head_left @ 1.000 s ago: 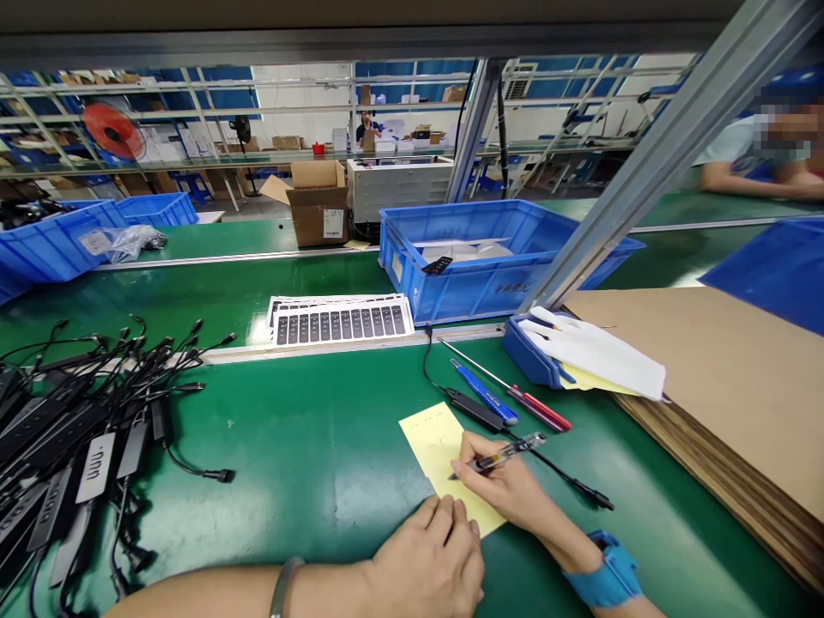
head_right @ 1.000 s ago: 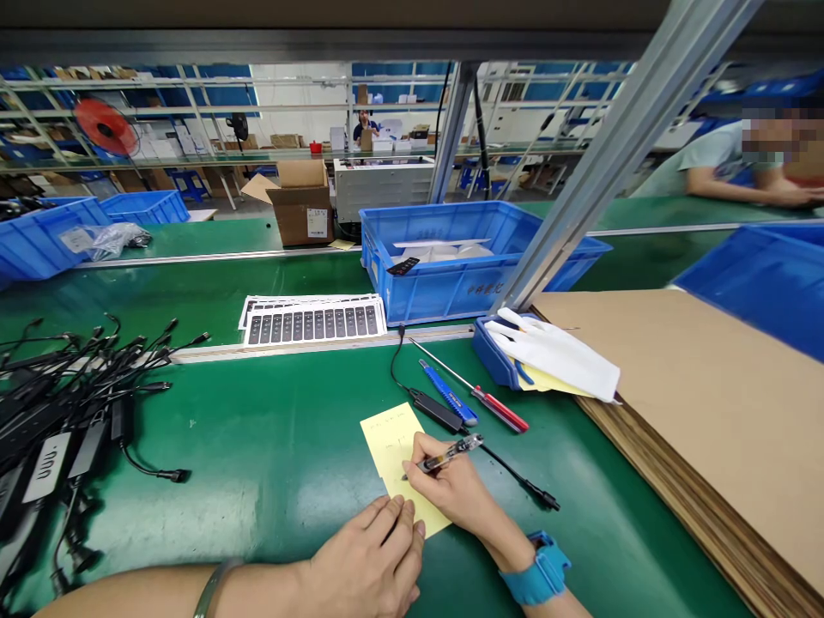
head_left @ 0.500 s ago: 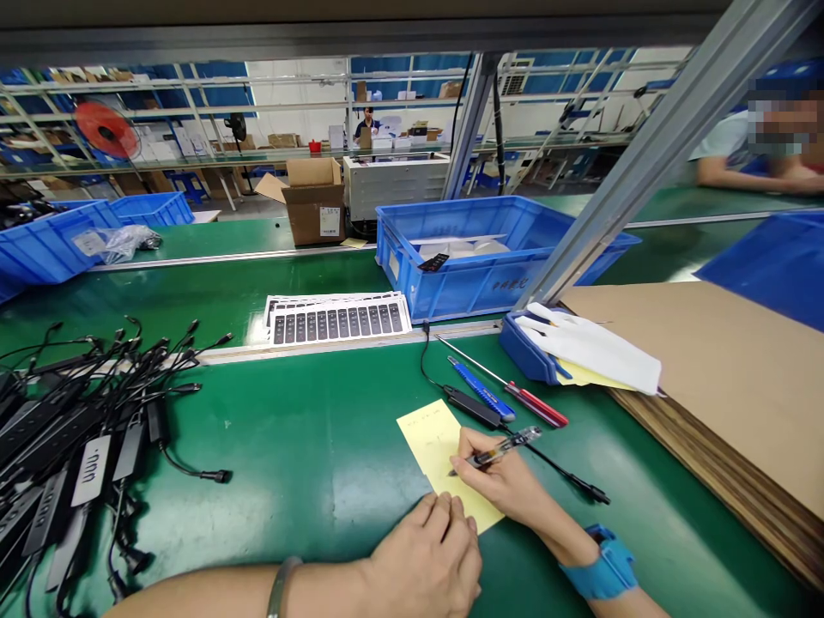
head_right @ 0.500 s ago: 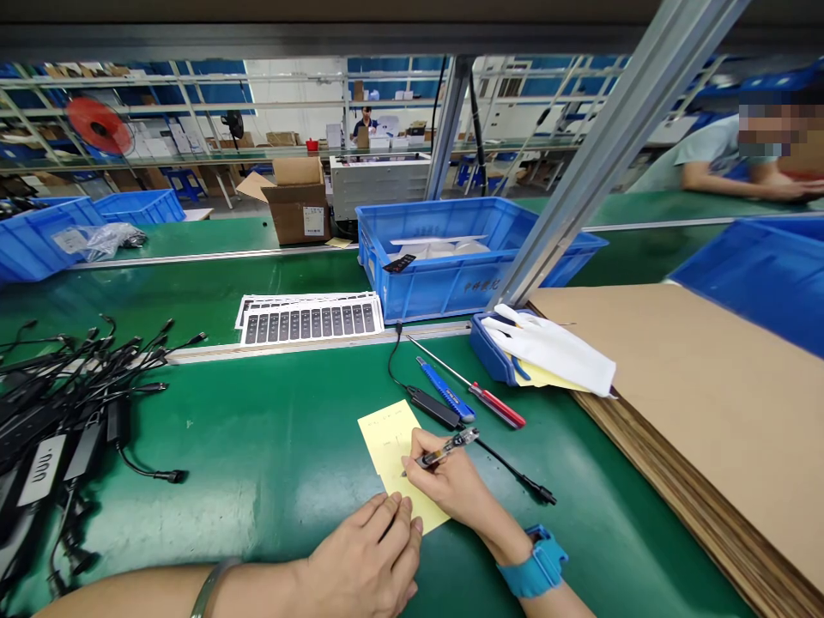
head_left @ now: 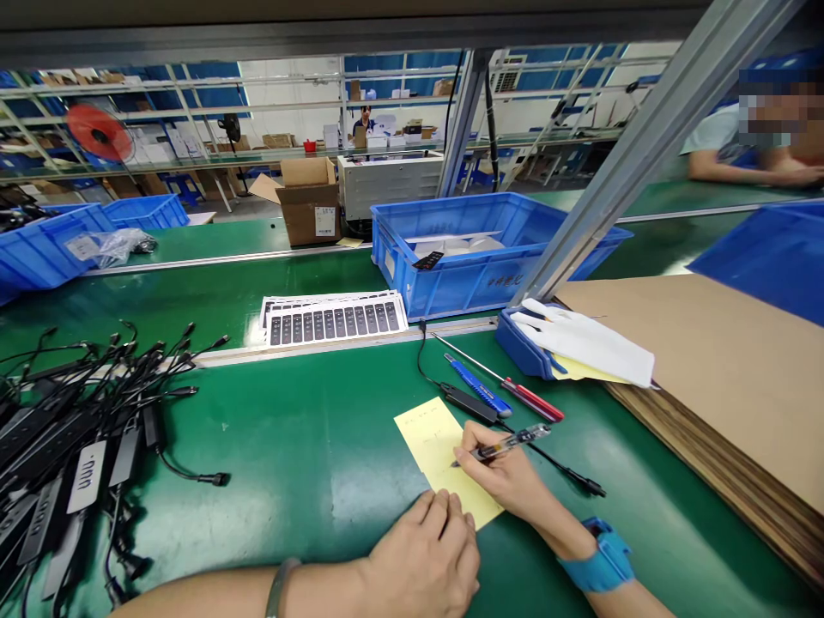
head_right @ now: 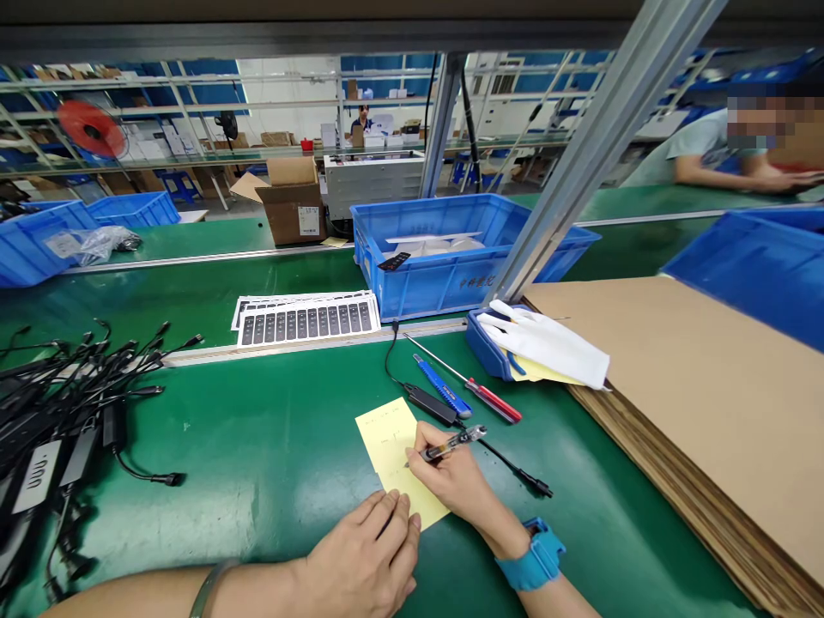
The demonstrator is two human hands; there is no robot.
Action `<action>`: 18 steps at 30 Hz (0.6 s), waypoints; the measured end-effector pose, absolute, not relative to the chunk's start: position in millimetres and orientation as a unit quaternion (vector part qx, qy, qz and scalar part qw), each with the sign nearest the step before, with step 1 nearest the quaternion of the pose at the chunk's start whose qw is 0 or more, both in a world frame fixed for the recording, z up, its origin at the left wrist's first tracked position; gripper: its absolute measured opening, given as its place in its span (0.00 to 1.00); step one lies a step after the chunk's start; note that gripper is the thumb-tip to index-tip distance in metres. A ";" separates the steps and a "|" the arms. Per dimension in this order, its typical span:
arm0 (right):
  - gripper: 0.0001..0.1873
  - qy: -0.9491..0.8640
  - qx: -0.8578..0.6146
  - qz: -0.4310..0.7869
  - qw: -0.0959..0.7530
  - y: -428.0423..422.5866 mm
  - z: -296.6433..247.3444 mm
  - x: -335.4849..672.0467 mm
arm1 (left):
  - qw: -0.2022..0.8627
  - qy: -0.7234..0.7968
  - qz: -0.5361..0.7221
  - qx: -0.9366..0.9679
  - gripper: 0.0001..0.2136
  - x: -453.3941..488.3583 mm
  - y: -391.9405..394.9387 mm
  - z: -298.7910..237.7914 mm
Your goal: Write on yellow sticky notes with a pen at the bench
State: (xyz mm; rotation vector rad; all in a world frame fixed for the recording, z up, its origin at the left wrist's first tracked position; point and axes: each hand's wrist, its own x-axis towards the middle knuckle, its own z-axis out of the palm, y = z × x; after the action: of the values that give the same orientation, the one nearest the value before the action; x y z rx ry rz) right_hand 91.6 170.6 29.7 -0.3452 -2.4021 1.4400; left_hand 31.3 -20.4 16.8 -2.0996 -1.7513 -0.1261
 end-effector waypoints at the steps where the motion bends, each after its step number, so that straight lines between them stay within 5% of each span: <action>1: 0.17 -0.843 -0.120 0.500 0.158 170.6 29.0 91.9 | 0.201 -0.628 -0.047 -0.751 0.22 31.2 -20.6 17.1; 18: 0.17 -0.834 -0.119 0.518 0.147 173.0 30.1 92.4 | 0.179 -0.638 -0.047 -0.747 0.22 29.5 -20.6 23.9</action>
State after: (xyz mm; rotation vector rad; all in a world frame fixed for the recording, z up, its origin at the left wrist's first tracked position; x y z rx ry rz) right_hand 92.4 173.0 30.1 -0.3437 -2.4014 1.4895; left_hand 29.5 -20.6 23.9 -2.1123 -1.8042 -0.1328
